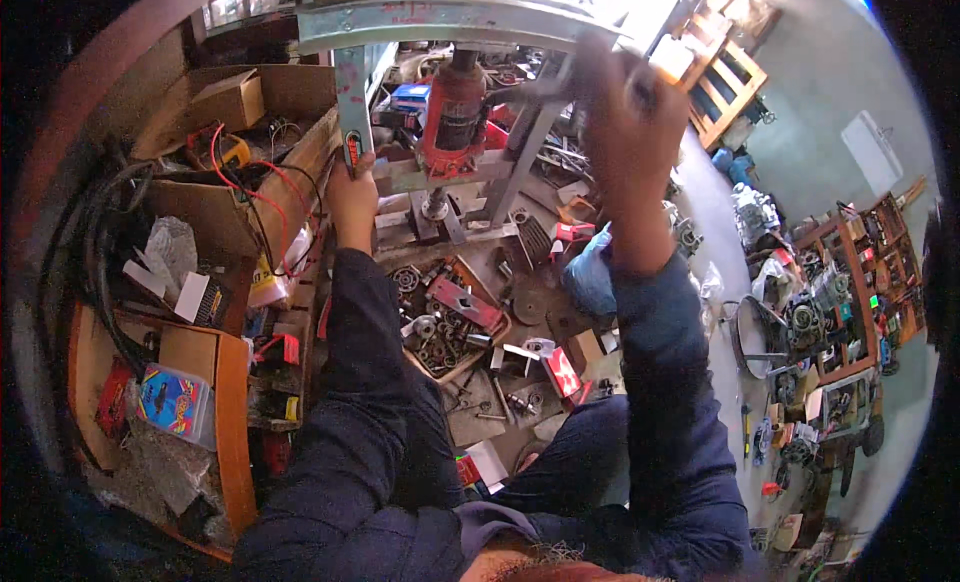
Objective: The person handles engine components, specifically a camshaft. They pick up a small metal piece and a bearing, place them onto a camshaft, and then use a hydraulic press handle to apply pressure to a component held in the press frame.
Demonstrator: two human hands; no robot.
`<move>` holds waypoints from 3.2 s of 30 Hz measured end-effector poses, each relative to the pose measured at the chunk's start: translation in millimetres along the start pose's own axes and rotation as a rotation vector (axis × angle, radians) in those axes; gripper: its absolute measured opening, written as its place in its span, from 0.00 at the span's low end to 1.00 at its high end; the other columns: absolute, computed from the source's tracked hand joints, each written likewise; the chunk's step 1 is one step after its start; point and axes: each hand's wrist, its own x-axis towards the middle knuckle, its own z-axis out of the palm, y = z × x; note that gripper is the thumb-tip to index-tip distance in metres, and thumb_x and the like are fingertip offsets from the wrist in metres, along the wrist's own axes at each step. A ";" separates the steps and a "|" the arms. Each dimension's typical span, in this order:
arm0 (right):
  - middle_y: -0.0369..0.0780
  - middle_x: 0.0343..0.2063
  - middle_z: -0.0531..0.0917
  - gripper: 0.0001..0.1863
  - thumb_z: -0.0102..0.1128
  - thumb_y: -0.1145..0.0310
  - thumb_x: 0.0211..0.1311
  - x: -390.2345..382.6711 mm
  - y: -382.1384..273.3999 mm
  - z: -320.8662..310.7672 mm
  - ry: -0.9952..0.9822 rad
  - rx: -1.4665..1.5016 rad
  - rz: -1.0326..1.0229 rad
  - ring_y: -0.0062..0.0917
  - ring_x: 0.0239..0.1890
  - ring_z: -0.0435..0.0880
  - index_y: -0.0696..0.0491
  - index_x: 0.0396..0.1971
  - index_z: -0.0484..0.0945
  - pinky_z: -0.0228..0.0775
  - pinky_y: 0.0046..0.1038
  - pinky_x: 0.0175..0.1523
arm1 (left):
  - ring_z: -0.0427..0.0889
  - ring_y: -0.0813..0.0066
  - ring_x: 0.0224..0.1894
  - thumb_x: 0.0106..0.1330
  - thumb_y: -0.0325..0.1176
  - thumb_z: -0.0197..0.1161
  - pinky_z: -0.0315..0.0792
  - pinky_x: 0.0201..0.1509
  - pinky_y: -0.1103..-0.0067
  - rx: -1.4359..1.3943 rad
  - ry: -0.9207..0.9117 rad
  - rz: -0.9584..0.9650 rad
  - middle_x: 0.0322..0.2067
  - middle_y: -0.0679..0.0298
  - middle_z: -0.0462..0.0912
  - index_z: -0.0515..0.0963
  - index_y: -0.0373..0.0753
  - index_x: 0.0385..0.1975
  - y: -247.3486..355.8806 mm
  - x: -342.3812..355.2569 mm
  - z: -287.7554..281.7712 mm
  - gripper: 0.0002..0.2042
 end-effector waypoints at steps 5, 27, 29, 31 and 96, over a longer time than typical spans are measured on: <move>0.37 0.33 0.84 0.07 0.66 0.69 0.51 -167.2 -56.8 23.3 0.053 0.484 0.103 0.30 0.25 0.78 0.49 0.31 0.80 0.70 0.30 0.33 | 0.79 0.39 0.44 0.67 0.47 0.62 0.72 0.46 0.58 -0.186 0.019 0.099 0.37 0.43 0.83 0.76 0.35 0.44 6.7 -0.3 20.2 0.20; 0.36 0.23 0.78 0.05 0.59 0.75 0.56 -31.1 36.7 11.0 0.045 -0.331 -0.245 0.36 0.26 0.81 0.49 0.31 0.76 0.75 0.35 0.29 | 0.79 0.37 0.44 0.65 0.52 0.63 0.72 0.45 0.57 -0.056 0.009 0.038 0.36 0.41 0.82 0.78 0.33 0.40 7.6 -0.9 15.9 0.23; 0.39 0.31 0.80 0.05 0.58 0.71 0.58 -69.0 8.7 24.6 0.075 -0.243 -0.104 0.37 0.33 0.82 0.50 0.34 0.77 0.73 0.38 0.34 | 0.80 0.38 0.43 0.65 0.52 0.63 0.72 0.45 0.57 -0.045 0.002 0.008 0.35 0.42 0.82 0.78 0.33 0.40 -2.9 1.1 8.2 0.23; 0.40 0.35 0.81 0.05 0.60 0.68 0.59 -158.3 -49.9 25.7 0.028 0.198 0.057 0.37 0.38 0.82 0.51 0.33 0.79 0.73 0.37 0.35 | 0.80 0.37 0.42 0.65 0.50 0.64 0.72 0.44 0.57 -0.023 0.043 0.042 0.36 0.42 0.82 0.78 0.33 0.39 9.1 -2.3 7.2 0.22; 0.39 0.32 0.83 0.12 0.69 0.65 0.45 -80.2 21.6 38.4 0.078 0.173 0.038 0.28 0.29 0.77 0.51 0.30 0.79 0.68 0.35 0.34 | 0.80 0.38 0.41 0.62 0.50 0.67 0.72 0.43 0.58 -0.177 0.052 0.123 0.32 0.40 0.82 0.79 0.31 0.35 13.3 -10.4 10.8 0.22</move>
